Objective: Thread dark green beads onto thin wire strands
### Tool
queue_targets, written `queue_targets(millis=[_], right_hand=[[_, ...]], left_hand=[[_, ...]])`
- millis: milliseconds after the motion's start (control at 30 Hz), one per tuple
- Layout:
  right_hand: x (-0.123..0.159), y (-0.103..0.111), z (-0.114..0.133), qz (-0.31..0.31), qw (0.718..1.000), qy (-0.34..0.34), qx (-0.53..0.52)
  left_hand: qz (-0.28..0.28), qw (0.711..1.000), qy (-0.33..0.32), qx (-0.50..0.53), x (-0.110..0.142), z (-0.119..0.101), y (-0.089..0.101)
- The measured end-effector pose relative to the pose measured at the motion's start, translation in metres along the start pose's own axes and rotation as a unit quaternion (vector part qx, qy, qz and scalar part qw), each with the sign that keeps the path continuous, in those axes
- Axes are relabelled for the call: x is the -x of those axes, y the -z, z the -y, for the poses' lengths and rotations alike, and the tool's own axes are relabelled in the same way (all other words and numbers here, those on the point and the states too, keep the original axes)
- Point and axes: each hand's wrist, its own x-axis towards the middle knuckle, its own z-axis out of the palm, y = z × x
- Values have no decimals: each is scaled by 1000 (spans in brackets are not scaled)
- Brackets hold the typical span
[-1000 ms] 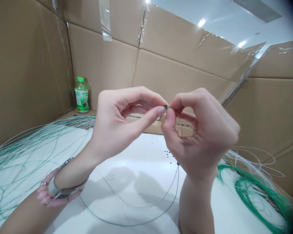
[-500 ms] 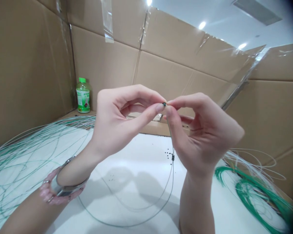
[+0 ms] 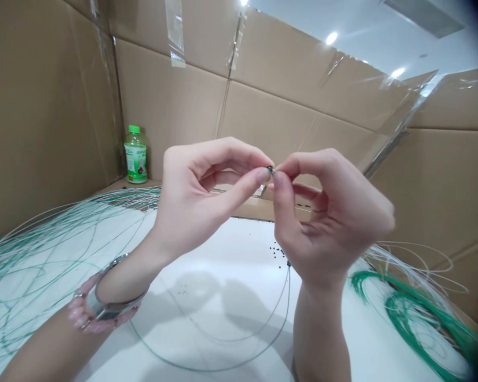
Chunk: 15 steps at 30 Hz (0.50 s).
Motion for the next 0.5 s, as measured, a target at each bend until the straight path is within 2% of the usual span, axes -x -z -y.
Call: queue_targets(millis=[233,433,500], right_hand=[[1,-3,-3,-14,1000,19,-1],[4,-13,-2,-43,987,-53,-145],[4,-16,-2,-53,983,-59,-165]], left_hand=[[-2,1000,-16,3,-1,2,1],[-5,999,-29,14,-4,2,5],[1,999,-32,21,-4,2,6]])
